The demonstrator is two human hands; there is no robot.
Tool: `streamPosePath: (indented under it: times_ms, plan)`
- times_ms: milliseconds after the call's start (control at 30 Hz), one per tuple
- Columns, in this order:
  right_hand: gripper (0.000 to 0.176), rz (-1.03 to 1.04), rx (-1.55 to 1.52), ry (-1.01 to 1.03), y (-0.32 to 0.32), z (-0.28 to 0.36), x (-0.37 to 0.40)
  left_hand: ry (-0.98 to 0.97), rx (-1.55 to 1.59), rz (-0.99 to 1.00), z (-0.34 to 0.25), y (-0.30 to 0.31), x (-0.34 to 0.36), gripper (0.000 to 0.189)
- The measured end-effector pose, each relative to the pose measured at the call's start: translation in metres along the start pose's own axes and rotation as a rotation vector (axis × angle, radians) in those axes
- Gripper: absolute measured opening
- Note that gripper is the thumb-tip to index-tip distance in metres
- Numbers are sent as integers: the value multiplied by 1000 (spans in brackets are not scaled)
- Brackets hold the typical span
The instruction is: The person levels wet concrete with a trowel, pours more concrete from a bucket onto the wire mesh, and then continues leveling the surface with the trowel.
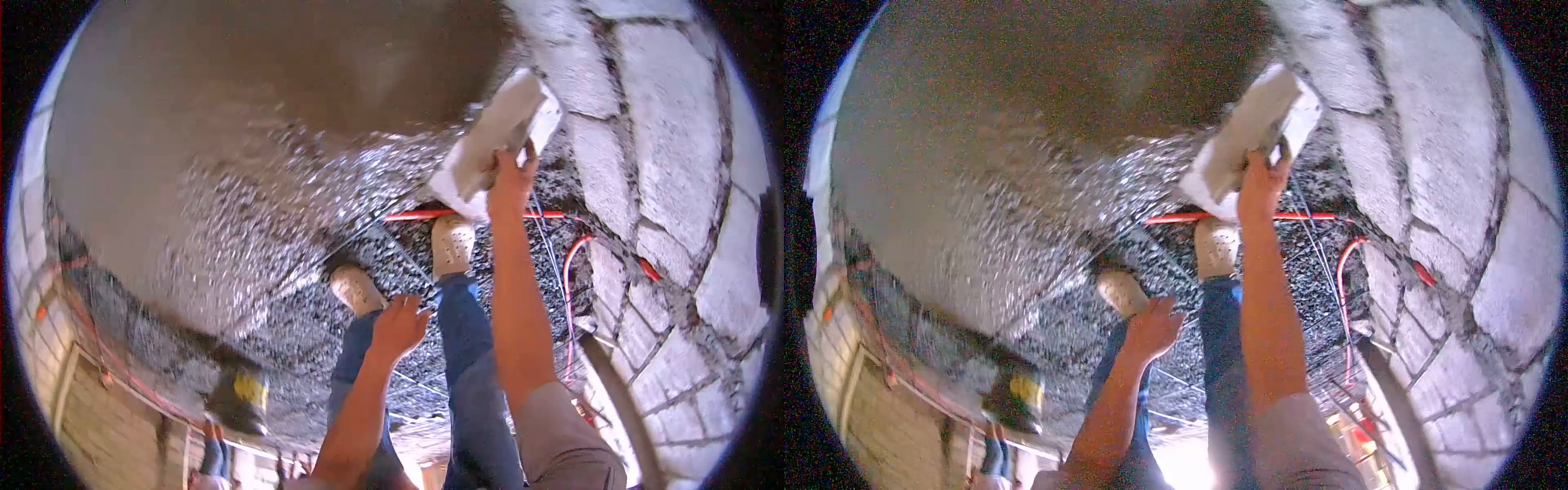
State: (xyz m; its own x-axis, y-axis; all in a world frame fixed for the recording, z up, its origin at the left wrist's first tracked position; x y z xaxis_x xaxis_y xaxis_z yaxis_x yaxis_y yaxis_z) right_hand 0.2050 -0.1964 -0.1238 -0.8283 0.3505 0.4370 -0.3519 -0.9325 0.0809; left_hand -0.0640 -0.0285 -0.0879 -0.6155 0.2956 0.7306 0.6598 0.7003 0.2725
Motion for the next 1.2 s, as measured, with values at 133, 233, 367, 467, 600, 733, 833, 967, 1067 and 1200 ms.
streamPosePath:
  times_ms: [133, 233, 367, 467, 600, 733, 833, 967, 1067, 1200]
  plan:
    - [49, 131, 305, -7, -4, 23, 21, 167, 148, 56, 4, 26, 17, 40]
    - [47, 162, 492, 58, 13, 65, 36, 89, 177, -114, 23, 38, 41, 43]
    - [41, 194, 634, 127, 38, 122, 71, 101, 445, -143, 28, 65, 79, 41]
    - [39, 145, 924, 187, 73, 123, 75, 32, 533, -279, 28, 89, 102, 36]
    - [38, 175, 1187, 303, 119, 83, 98, 159, 425, -314, 70, 85, 124, 37]
    - [31, 293, 1336, 232, 186, -2, 118, 346, 482, -296, 183, 42, 169, 35]
    - [30, 361, 1358, 79, 220, -48, 142, 454, 331, -298, 232, 27, 230, 37]
    - [27, 411, 1400, 245, 266, -100, 158, 540, -45, -326, 320, -46, 342, 41]
    - [32, 338, 1241, 83, 308, -133, 155, 879, 92, -159, 308, -84, 399, 41]
    - [43, 361, 1383, 156, 334, -142, 131, 839, 14, -208, 347, -190, 475, 41]
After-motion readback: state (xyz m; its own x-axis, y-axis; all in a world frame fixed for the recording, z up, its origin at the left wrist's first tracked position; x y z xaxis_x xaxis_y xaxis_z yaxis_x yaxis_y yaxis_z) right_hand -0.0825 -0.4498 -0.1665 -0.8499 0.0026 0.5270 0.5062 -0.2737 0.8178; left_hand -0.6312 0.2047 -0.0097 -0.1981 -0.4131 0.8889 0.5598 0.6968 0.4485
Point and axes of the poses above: each hand's wrist, its own x-axis away from the middle knuckle, its own y-axis out of the back of the hand, z = x × y, the point moved 8 cm from there along -x, towards the middle knuckle, and after that the axes turned 7 degrees about z, right-handed, at the moved point
